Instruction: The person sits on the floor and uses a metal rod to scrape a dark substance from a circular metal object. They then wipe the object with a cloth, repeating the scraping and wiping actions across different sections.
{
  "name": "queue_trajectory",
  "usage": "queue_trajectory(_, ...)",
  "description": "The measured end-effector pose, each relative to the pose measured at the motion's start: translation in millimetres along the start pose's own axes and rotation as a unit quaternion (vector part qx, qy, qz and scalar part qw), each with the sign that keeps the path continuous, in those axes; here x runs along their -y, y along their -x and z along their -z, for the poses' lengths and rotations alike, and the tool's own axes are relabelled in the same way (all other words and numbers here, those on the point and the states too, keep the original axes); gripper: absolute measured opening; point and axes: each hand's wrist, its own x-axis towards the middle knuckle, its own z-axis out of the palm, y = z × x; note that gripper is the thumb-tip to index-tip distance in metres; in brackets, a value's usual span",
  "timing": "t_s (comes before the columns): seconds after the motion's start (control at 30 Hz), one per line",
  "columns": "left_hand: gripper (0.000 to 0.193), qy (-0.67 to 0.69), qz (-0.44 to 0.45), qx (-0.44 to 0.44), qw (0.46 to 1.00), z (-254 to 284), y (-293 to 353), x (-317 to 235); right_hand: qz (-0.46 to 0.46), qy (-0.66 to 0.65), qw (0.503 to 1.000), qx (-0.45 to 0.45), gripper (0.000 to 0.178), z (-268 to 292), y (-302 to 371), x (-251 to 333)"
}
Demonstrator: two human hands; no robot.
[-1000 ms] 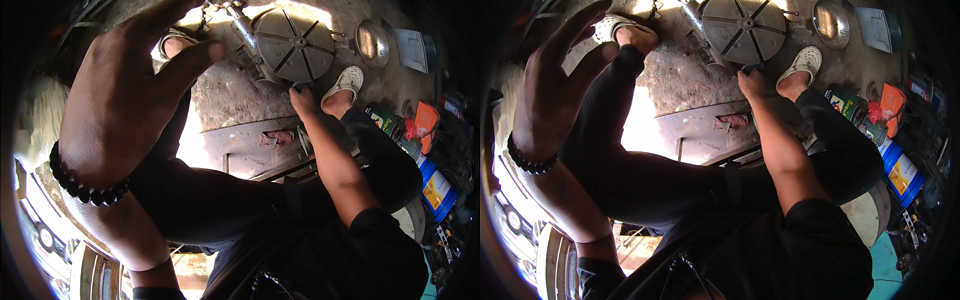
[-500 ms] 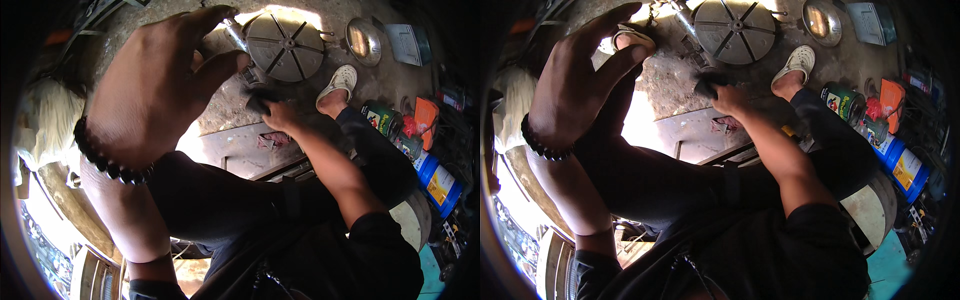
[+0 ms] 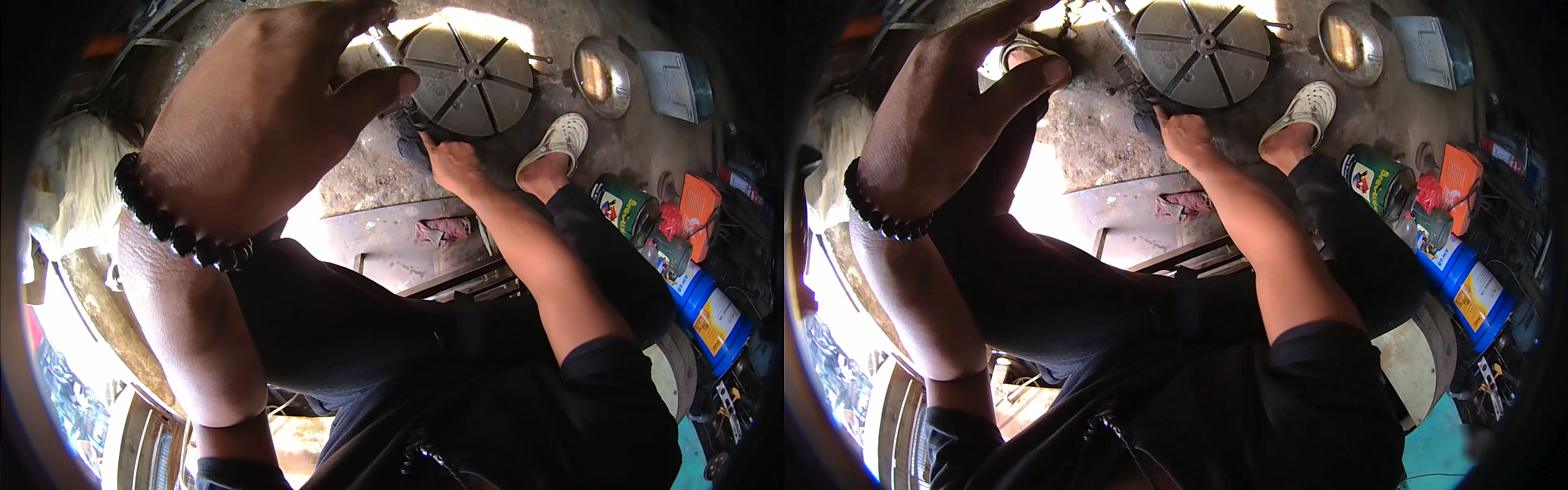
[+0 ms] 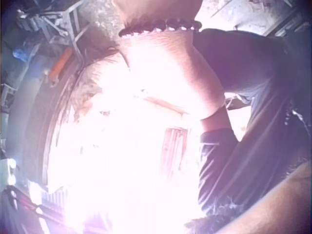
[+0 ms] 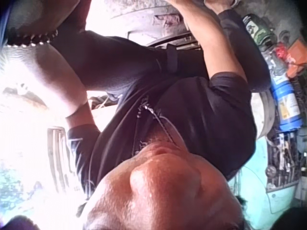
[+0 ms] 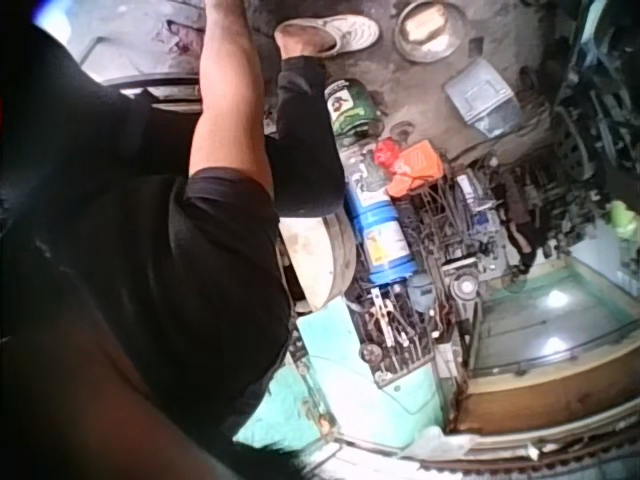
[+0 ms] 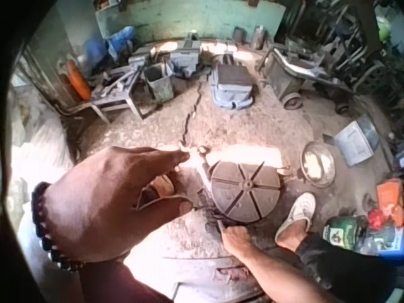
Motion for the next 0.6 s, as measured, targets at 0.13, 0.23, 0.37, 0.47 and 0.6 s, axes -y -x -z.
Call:
queue_trajectory(0.13, 0.05, -0.001, -0.024, 0.003, 1.0, -11.0, -16.9, -0.7, -0.119, -0.063, 0.989, 0.056, 0.064, 13.2, 56.0, -38.5)
queue_trajectory(0.23, 0.05, -0.048, 0.05, 0.002, 0.998, 19.3, 4.4, -14.7, -0.17, -0.062, 0.981, 0.069, 0.064, -9.7, 69.2, -84.8)
queue_trajectory(0.37, 0.051, 0.067, 0.062, 0.088, 0.992, 36.1, 3.2, 0.3, -0.136, -0.076, 0.984, 0.081, 0.065, 25.9, 87.4, -45.5)
queue_trajectory(0.47, 0.051, 0.025, -0.002, 0.01, 1.0, -13.1, -10.8, 4.2, -0.106, -0.083, 0.99, 0.049, 0.074, 23.1, 79.8, -27.6)
queue_trajectory(0.6, 0.051, -0.028, 0.024, -0.007, 0.999, -11.6, -7.6, -0.7, -0.019, -0.034, 0.998, -0.045, 0.072, 13.6, 13.0, 0.1)
